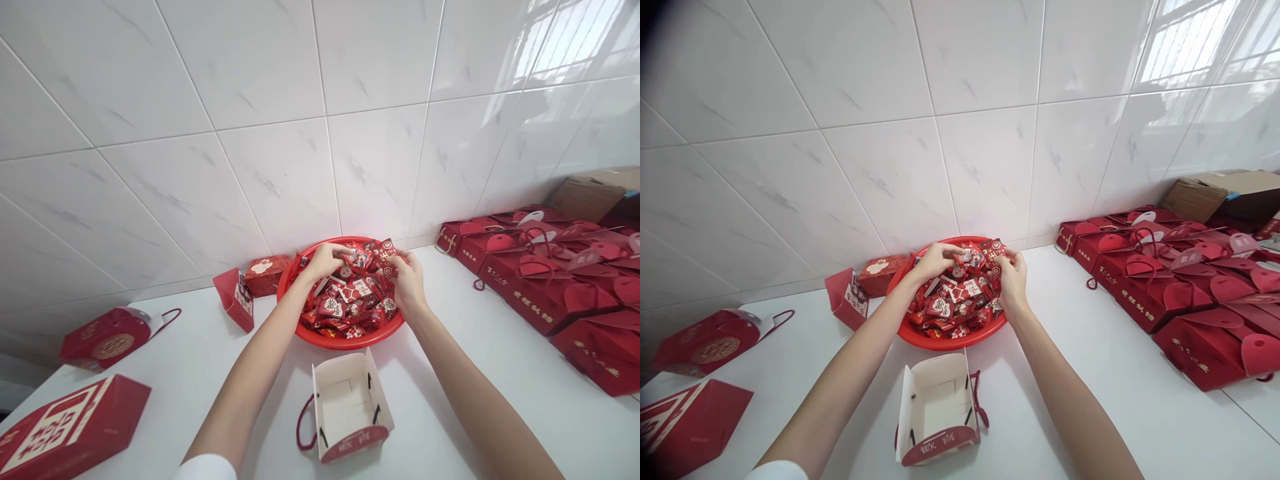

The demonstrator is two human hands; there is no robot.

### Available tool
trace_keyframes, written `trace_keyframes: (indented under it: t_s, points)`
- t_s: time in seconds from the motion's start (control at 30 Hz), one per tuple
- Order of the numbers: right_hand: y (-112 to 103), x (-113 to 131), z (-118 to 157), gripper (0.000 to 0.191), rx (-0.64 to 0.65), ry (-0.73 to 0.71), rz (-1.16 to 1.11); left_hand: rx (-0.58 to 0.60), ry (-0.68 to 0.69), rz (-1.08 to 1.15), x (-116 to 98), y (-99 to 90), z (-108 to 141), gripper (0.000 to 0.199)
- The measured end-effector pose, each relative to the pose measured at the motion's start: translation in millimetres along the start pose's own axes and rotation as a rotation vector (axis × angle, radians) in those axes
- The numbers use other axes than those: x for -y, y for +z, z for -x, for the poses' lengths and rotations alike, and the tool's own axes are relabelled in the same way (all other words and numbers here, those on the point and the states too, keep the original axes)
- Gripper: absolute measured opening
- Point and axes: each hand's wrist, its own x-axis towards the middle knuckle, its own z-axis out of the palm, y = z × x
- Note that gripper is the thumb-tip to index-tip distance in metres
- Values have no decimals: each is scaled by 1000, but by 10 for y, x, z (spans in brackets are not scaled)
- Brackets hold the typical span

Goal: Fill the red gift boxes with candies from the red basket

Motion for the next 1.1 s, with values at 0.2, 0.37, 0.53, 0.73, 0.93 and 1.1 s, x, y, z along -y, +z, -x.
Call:
trace_keyframes:
  t_s: [0.2, 0.37, 0.53, 0.73, 0.93, 1.1]
  points:
    - [2, 12, 1, 28, 4, 18, 32, -119, -68, 569, -19, -60, 140, 25]
    - [7, 3, 27, 32, 89, 61, 88, -152, -129, 520, -108, -27, 206, 14]
    - [-7, -22, 28, 36, 179, 93, 168, -153, -122, 464, -140, 11, 223, 7]
    - [-4, 0, 64, 40, 255, 75, 211, -139, -119, 464, -153, 34, 224, 4]
    - [3, 21, 104, 41, 265, 60, 258, -147, -123, 555, -186, 43, 256, 6]
    - [15, 27, 110, 42, 251, 49, 255, -151, -117, 645, -236, 23, 284, 5]
